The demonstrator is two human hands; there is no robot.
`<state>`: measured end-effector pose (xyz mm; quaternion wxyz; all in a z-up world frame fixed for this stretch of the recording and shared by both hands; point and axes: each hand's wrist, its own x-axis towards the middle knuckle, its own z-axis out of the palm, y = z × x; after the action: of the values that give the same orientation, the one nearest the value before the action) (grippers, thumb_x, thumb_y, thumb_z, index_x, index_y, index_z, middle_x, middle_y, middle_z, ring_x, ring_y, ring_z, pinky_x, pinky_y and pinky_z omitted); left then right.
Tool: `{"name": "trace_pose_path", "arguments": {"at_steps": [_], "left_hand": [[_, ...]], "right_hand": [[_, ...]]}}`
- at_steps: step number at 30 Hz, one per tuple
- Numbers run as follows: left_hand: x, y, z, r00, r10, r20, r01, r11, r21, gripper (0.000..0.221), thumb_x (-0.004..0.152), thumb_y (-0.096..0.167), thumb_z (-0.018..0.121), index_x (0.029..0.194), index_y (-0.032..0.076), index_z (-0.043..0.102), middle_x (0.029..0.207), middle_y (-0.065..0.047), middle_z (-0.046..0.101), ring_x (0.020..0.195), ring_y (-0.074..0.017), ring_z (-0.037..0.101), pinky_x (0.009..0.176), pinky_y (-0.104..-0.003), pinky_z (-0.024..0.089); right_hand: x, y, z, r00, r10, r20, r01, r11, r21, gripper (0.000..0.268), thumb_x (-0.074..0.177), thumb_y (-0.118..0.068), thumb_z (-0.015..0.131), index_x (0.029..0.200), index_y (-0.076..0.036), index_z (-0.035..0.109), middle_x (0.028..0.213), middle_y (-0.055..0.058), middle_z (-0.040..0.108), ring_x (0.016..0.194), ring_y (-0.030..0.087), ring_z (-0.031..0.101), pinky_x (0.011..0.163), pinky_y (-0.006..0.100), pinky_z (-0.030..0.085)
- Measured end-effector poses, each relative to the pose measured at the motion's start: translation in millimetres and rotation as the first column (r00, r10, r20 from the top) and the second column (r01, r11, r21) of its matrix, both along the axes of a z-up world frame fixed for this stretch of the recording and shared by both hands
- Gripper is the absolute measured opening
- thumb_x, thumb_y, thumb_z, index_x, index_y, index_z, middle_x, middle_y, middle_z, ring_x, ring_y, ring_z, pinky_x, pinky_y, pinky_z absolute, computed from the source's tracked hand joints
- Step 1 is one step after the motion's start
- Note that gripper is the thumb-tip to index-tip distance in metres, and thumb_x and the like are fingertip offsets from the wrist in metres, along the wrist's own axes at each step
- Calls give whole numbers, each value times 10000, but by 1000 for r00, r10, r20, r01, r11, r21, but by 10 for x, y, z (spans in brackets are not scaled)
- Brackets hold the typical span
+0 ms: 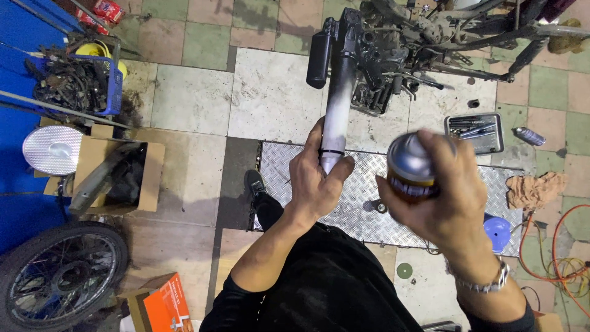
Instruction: A person is spray painting a motorcycle fork leg with black paint in a workshop environment.
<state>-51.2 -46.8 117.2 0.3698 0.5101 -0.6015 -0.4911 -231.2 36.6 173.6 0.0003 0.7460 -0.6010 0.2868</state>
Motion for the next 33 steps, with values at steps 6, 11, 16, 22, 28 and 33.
{"name": "trace_pose_path", "arguments": {"at_steps": [6, 11, 16, 22, 28, 33], "left_hand": [[-2, -23, -2, 999, -8, -42, 5, 998, -69, 705, 802, 370, 577, 1439, 81, 489, 668, 42, 612, 563, -172, 606, 575, -361, 531], [-50, 0, -157, 999, 18, 37, -3, 922, -387, 659, 897, 229, 636, 1453, -37, 404, 893, -107, 677, 547, -230, 556, 513, -405, 480], [-56, 27, -256, 990, 60, 126, -4, 914, -407, 773, 849, 319, 570, 1499, -44, 358, 940, -155, 721, 683, -298, 668, 591, -437, 522], [71, -124, -830, 930, -167, -327, 46, 936, -348, 747, 1022, 477, 518, 1563, 11, 301, 852, -9, 585, 583, -103, 490, 540, -248, 475], [217, -296, -1678, 862, -108, -495, 157, 986, 57, 556, 899, 157, 711, 1388, 84, 456, 937, -34, 602, 848, -159, 584, 722, -340, 545], [335, -172, -1690, 964, 125, -233, -108, 990, 88, 342, 833, 40, 623, 1170, 77, 582, 711, 18, 502, 543, -90, 426, 426, -264, 344]], "right_hand": [[69, 60, -60, 999, -40, -26, 45, 967, 251, 794, 800, -283, 868, 1467, -118, 470, 1082, 178, 544, 826, 265, 590, 667, 337, 639], [33, 95, 114, 992, -68, -103, 67, 998, -12, 863, 862, -299, 916, 1549, -89, 437, 1317, 322, 589, 1118, 396, 655, 902, 432, 619], [126, 68, 198, 986, -108, -125, 136, 961, 242, 751, 837, -346, 825, 1469, -131, 481, 1293, 216, 544, 928, 359, 677, 628, 442, 623], [56, 360, 184, 984, -163, -77, 177, 958, 228, 815, 769, -322, 864, 1452, -103, 478, 1258, 195, 588, 987, 331, 679, 781, 423, 580], [-17, 300, -51, 987, -159, 40, 151, 976, 158, 849, 764, -298, 877, 1472, -95, 456, 1295, 209, 593, 1138, 359, 631, 901, 422, 525], [-50, 195, -126, 991, -5, 132, 3, 1000, 21, 852, 783, -291, 885, 1449, 20, 454, 1251, 265, 601, 1104, 362, 630, 964, 401, 554]]}}
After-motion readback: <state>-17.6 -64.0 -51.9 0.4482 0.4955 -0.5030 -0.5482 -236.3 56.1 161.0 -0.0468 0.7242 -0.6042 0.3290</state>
